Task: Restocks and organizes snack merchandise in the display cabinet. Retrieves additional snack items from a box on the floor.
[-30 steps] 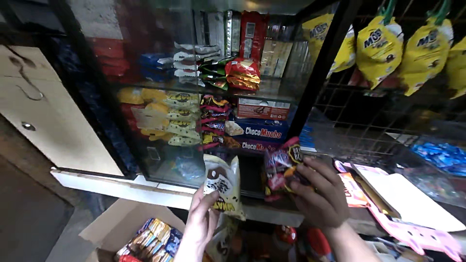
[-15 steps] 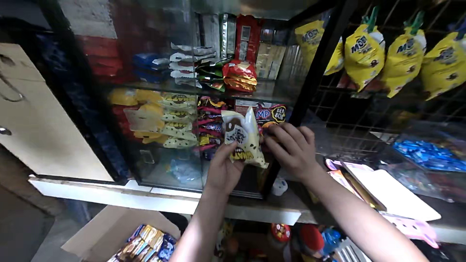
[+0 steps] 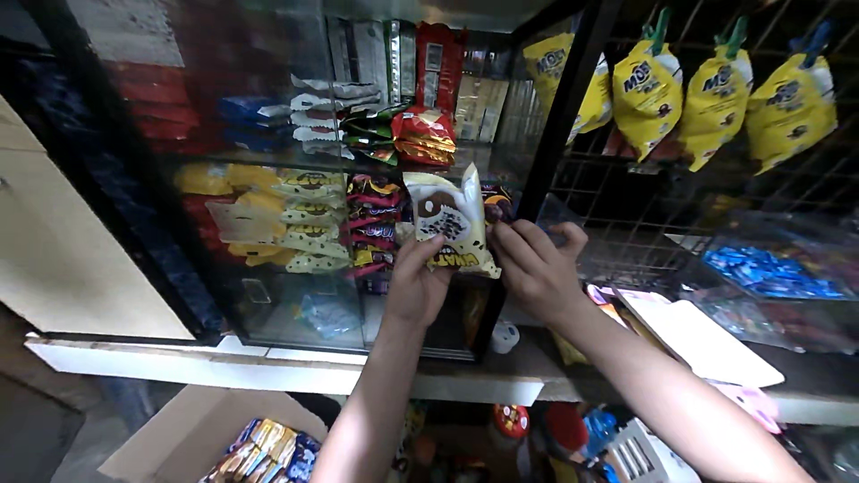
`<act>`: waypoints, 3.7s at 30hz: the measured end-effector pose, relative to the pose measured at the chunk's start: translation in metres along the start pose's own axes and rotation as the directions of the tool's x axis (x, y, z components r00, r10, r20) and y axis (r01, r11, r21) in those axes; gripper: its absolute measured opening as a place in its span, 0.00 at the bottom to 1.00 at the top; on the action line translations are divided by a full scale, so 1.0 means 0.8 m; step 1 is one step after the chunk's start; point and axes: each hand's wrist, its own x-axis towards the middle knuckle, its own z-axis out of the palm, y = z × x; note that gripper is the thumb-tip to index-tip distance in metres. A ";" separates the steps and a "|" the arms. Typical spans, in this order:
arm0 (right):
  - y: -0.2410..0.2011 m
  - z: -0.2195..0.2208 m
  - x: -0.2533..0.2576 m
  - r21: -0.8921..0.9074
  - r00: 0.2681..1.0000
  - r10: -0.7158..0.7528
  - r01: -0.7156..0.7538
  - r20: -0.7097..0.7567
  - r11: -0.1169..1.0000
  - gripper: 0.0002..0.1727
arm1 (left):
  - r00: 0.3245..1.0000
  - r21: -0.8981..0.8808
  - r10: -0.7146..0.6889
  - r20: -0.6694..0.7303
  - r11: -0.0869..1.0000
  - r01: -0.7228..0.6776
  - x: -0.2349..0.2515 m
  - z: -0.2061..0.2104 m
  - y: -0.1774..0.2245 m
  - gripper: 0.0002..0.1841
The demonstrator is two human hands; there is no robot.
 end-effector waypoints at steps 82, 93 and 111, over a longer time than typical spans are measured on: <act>-0.049 0.044 0.065 0.025 0.954 0.297 -0.299 0.047 0.954 0.04 | 0.505 0.732 0.553 0.663 -0.336 -0.593 0.055 -0.068 0.044 0.06; -0.060 0.057 0.065 0.004 0.951 0.310 -0.310 0.019 0.951 0.05 | 0.426 0.716 0.603 0.675 -0.394 -0.576 0.058 -0.080 0.023 0.06; -0.025 0.010 0.013 0.154 0.984 0.166 -0.154 -0.071 0.976 0.06 | 0.555 0.719 0.472 0.685 -0.315 -0.620 -0.011 -0.072 0.044 0.11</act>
